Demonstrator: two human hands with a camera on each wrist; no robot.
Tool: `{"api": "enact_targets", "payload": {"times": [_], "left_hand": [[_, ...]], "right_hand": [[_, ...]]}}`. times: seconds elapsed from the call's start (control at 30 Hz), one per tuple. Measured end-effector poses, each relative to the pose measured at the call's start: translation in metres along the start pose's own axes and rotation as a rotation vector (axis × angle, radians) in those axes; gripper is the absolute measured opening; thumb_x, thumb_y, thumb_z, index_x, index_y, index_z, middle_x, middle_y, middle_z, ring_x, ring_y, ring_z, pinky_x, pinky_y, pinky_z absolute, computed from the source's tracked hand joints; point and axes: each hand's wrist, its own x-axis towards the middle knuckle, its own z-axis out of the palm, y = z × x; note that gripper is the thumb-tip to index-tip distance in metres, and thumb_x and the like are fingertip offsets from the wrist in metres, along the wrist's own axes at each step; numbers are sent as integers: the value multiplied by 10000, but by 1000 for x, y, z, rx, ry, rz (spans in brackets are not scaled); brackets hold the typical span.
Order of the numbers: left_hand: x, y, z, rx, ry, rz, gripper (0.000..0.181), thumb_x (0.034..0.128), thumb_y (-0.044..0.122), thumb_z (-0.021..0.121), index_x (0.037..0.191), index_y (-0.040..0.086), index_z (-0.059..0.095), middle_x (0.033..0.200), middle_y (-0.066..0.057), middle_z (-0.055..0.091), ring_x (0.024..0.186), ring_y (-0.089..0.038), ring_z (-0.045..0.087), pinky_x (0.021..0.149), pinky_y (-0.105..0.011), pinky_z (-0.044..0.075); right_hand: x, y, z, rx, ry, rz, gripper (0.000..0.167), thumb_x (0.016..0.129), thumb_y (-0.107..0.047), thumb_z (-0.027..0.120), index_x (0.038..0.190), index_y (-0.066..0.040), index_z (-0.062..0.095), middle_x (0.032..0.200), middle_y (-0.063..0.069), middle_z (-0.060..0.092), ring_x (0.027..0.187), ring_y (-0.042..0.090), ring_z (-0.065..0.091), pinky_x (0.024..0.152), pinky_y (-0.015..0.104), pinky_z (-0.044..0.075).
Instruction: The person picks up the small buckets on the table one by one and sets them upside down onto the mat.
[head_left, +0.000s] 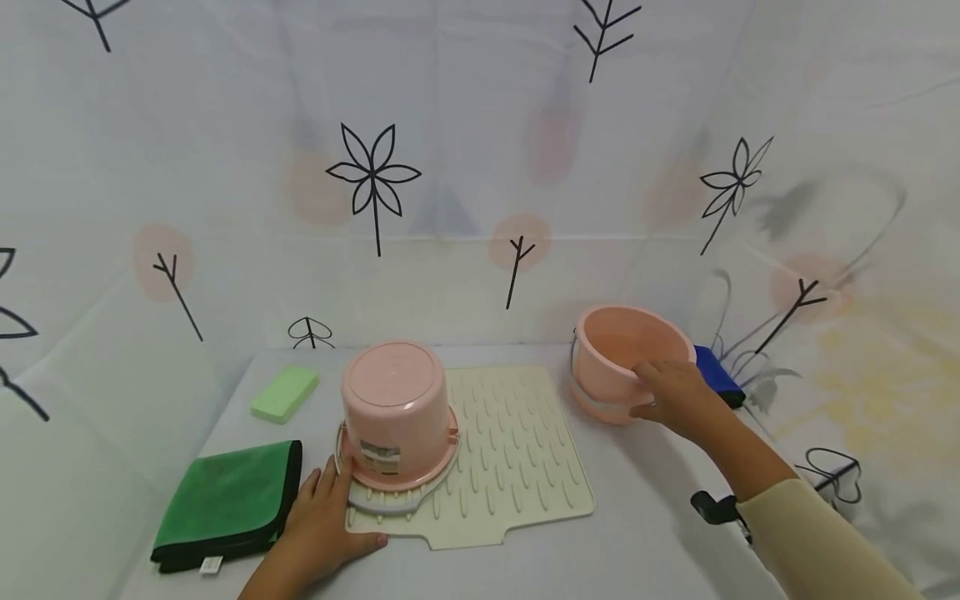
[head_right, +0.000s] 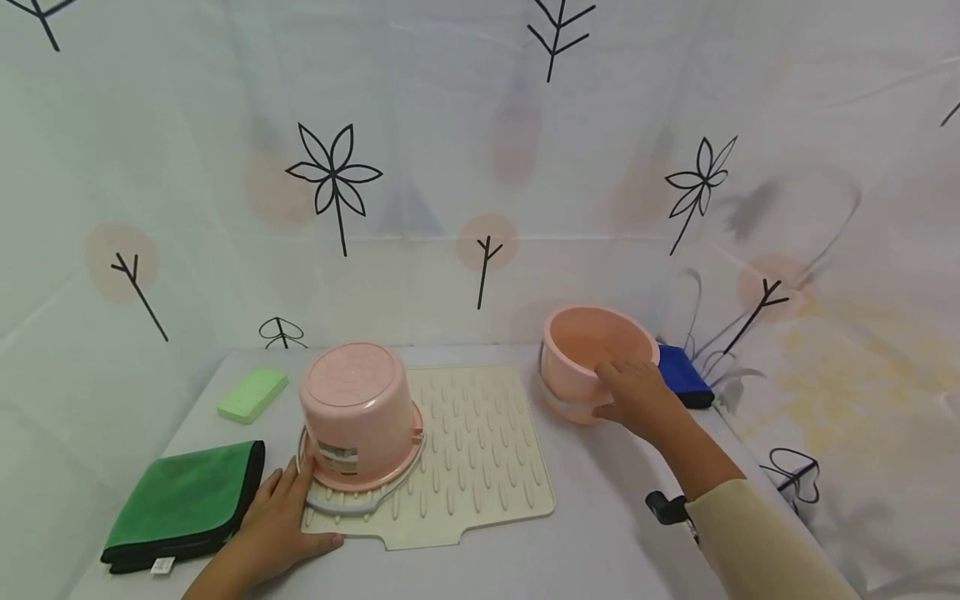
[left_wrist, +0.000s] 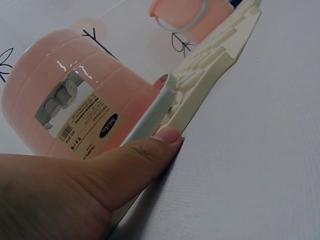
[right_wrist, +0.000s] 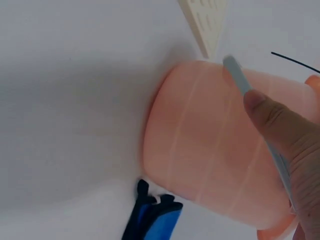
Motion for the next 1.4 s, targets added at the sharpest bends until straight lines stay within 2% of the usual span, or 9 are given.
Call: {"api": "enact_targets", "payload": {"times": [0.27, 0.43, 0.6, 0.67, 0.87, 1.03, 1.17, 1.4], "left_hand": [[0, -1, 3, -8, -15, -12, 1505, 601, 826, 833, 1663, 0, 159, 1681, -354, 172, 1499, -641, 145, 1142, -805, 203], [3, 0, 3, 11, 2, 12, 1493, 604, 838, 821, 1657, -8, 184, 1677, -359, 177, 1504, -630, 145, 1158, -791, 196], [5, -1, 1, 33, 18, 7, 1500, 597, 829, 833, 1656, -10, 183, 1671, -367, 182, 1496, -641, 155, 1148, -798, 203], [5, -1, 0, 30, 16, 3, 1506, 596, 824, 838, 1658, -9, 171, 1672, -365, 180, 1494, -646, 152, 1149, -799, 198], [3, -1, 2, 13, -6, -15, 1511, 598, 819, 841, 1657, -17, 159, 1670, -375, 171, 1494, -653, 139, 1152, -801, 183], [3, -1, 5, 10, -9, -18, 1506, 603, 815, 842, 1658, -16, 159, 1667, -380, 173, 1495, -649, 146, 1150, -799, 194], [4, -1, 6, 10, -7, -20, 1508, 602, 819, 839, 1660, -9, 154, 1670, -376, 169, 1498, -644, 141, 1149, -803, 188], [4, -1, 4, 17, -3, -13, 1496, 605, 820, 837, 1661, -2, 169, 1675, -363, 173, 1501, -641, 139, 1146, -805, 190]], "right_hand": [[-6, 0, 5, -16, 86, -59, 494, 772, -273, 949, 1045, -141, 560, 805, -79, 504, 766, 139, 447, 693, 311, 369], [-15, -4, 8, -24, 231, -92, 499, 729, -244, 975, 978, -143, 554, 774, -85, 502, 746, 125, 450, 673, 303, 372], [-20, -16, 5, 29, 358, -96, 492, 713, -190, 977, 936, -138, 541, 758, -61, 477, 721, 129, 435, 632, 291, 365], [-21, -21, 5, 64, 372, -65, 480, 714, -169, 975, 925, -136, 546, 759, -51, 485, 718, 137, 447, 625, 289, 379], [-22, -37, 10, 184, 329, 69, 407, 728, -156, 970, 946, -112, 629, 786, -29, 586, 756, 168, 516, 641, 301, 462], [-26, -48, 15, 225, 361, 105, 414, 720, -164, 976, 961, -79, 650, 811, 0, 628, 772, 187, 545, 665, 340, 491], [-31, -60, 18, 290, 393, 147, 422, 741, -151, 962, 1017, -37, 664, 871, 51, 667, 818, 224, 578, 717, 402, 521], [-48, -87, 27, 442, 422, 314, 514, 802, -203, 929, 1165, 17, 640, 1042, 162, 700, 957, 329, 632, 856, 566, 571]]}}
